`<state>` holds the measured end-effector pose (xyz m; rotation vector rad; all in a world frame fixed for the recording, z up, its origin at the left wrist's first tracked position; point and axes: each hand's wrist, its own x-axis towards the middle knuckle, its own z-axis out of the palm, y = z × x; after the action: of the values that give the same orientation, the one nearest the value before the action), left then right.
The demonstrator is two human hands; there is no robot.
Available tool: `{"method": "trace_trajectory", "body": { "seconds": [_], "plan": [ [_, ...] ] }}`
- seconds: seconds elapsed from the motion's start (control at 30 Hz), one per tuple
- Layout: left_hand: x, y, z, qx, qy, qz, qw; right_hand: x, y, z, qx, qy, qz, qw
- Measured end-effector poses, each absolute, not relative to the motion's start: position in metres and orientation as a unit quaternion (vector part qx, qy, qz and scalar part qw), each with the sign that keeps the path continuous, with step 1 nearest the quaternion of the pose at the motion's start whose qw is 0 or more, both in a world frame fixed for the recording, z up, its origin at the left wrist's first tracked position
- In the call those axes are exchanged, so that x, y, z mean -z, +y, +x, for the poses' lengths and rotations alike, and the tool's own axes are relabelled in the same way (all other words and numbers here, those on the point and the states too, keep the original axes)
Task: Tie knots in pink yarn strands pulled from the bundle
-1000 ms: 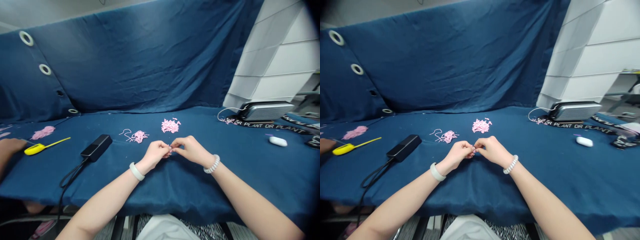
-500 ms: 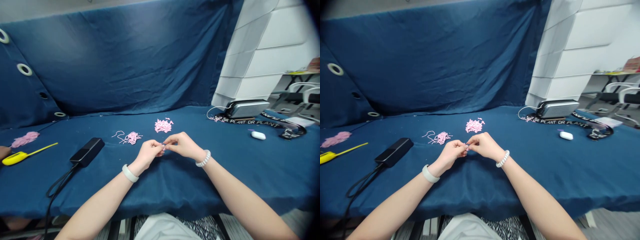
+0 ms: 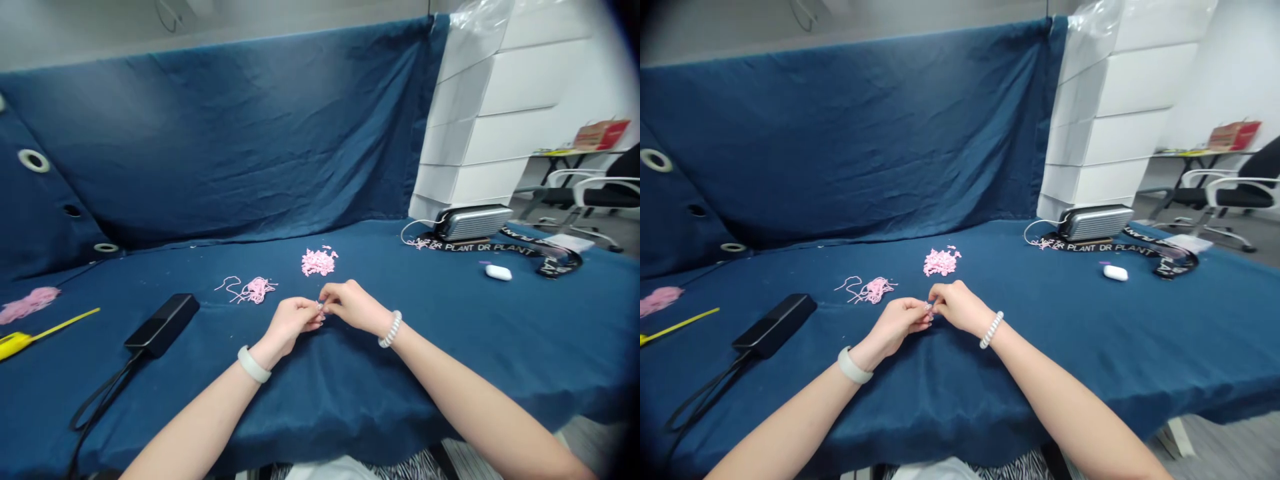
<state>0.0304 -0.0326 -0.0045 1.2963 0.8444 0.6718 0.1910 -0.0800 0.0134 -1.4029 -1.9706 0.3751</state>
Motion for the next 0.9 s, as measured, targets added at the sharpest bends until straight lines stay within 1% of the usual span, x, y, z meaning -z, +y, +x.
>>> {"method": "trace_trajectory", "body": {
  "seconds": [0.2,0.4,0.57,0.73,0.9],
  "plan": [
    [-0.006,-0.03,0.028,-0.321,0.39,0.518,0.69,-0.005,-0.076,0.187,-0.026,-0.81,-0.512,0.285],
    [-0.012,-0.03,0.024,-0.305,0.387,0.522,0.697,-0.006,-0.077,0.183,0.067,-0.829,-0.518,0.198],
    [-0.004,-0.027,0.025,-0.311,0.393,0.529,0.685,-0.006,-0.076,0.184,0.077,-0.837,-0.522,0.147],
    [-0.001,-0.023,0.024,-0.292,0.408,0.527,0.686,-0.001,-0.071,0.18,0.078,-0.839,-0.518,0.145],
    [-0.004,-0.021,0.021,-0.275,0.398,0.513,0.709,0.004,-0.064,0.18,0.095,-0.843,-0.516,0.118]
  ]
}}
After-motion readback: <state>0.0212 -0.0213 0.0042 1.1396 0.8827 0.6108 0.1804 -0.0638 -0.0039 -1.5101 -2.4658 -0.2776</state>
